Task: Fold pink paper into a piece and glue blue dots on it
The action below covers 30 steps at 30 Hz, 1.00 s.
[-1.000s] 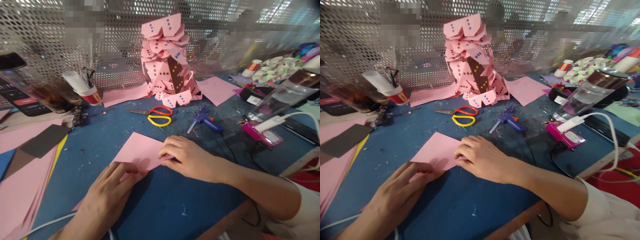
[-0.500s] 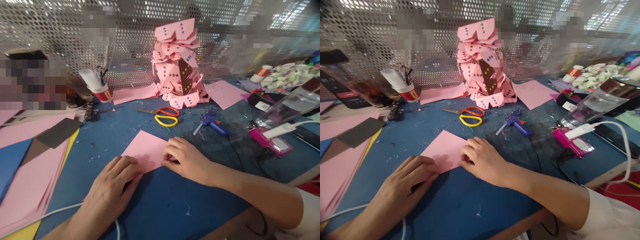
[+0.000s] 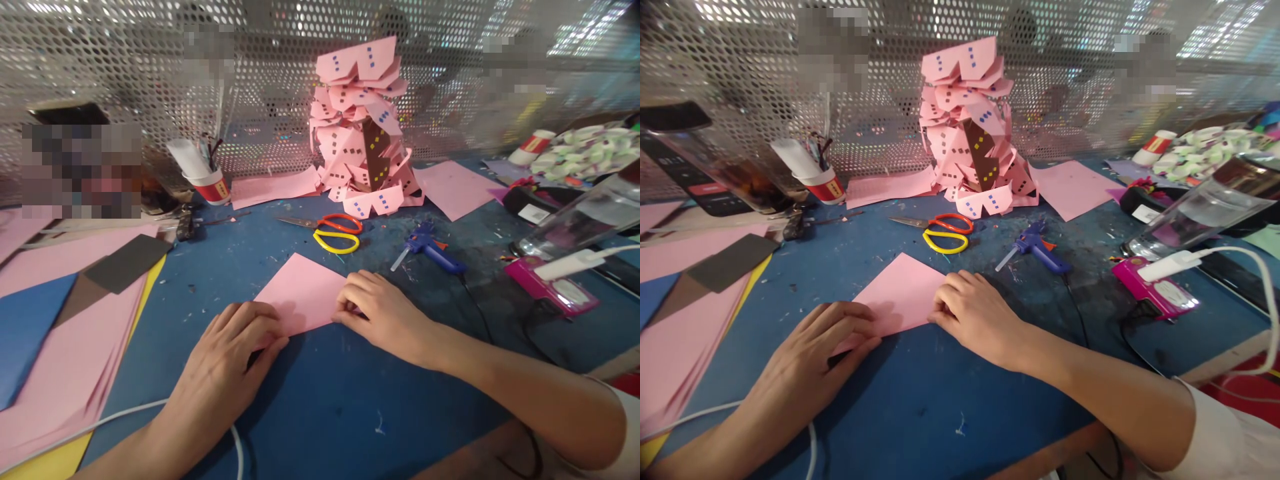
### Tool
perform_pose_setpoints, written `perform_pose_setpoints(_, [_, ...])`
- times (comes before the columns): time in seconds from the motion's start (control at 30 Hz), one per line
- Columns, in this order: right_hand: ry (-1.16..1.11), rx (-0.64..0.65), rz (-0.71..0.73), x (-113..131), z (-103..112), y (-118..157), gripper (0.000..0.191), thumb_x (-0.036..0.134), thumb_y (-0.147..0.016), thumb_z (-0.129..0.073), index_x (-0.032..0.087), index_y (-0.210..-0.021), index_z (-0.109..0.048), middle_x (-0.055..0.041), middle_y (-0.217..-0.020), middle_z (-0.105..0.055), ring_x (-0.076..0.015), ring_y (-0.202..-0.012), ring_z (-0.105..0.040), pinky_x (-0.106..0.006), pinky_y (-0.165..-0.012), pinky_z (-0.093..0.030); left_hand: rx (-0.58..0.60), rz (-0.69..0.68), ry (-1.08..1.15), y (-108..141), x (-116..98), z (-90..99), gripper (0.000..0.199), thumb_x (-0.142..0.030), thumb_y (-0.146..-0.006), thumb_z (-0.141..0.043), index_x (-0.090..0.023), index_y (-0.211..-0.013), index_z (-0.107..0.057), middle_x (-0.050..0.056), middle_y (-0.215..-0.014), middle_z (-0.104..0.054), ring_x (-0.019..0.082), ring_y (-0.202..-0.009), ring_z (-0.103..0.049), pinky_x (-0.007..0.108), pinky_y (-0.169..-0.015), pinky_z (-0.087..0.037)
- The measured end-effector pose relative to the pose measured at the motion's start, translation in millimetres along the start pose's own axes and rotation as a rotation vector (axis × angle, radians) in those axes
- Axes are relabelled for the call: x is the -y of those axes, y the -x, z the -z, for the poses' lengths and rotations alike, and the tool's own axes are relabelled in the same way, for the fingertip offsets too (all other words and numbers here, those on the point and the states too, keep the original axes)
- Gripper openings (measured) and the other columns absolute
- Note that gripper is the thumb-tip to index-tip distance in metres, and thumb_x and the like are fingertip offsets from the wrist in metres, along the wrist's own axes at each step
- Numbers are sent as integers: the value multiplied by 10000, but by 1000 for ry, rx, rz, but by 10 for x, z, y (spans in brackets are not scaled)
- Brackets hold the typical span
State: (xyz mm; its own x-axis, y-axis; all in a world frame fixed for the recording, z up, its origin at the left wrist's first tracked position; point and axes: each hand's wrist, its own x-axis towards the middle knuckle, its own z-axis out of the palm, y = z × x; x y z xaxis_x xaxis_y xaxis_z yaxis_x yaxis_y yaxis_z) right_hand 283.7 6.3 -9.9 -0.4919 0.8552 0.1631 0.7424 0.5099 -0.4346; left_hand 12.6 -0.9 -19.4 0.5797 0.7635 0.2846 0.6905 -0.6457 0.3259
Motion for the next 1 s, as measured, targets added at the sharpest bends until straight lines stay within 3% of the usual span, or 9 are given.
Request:
perform_pose_setpoints(0.6, [-20, 3, -13, -4, -18, 4, 164, 273, -948, -619, 205, -806, -574, -15, -898, -616, -176, -873, -529, -322, -799, -391, 47, 151, -53, 191, 103, 136, 108, -331, -961, -547, -242, -968, -608, 66, -1202, -597, 242, -1080, -546, 415, -906, -444])
perform_pose_setpoints(1.0, [-6, 5, -24, 3, -20, -4, 133, 197, -926, -627, 210, -803, -577, -14, -891, -609, -181, -863, -531, -329, -790, -401, 57, 211, -72, 268, 166, 228, 160, -368, -951, -549, -246, -891, -633, 53, -1200, -628, 256, -1096, -567, 415, -921, -463])
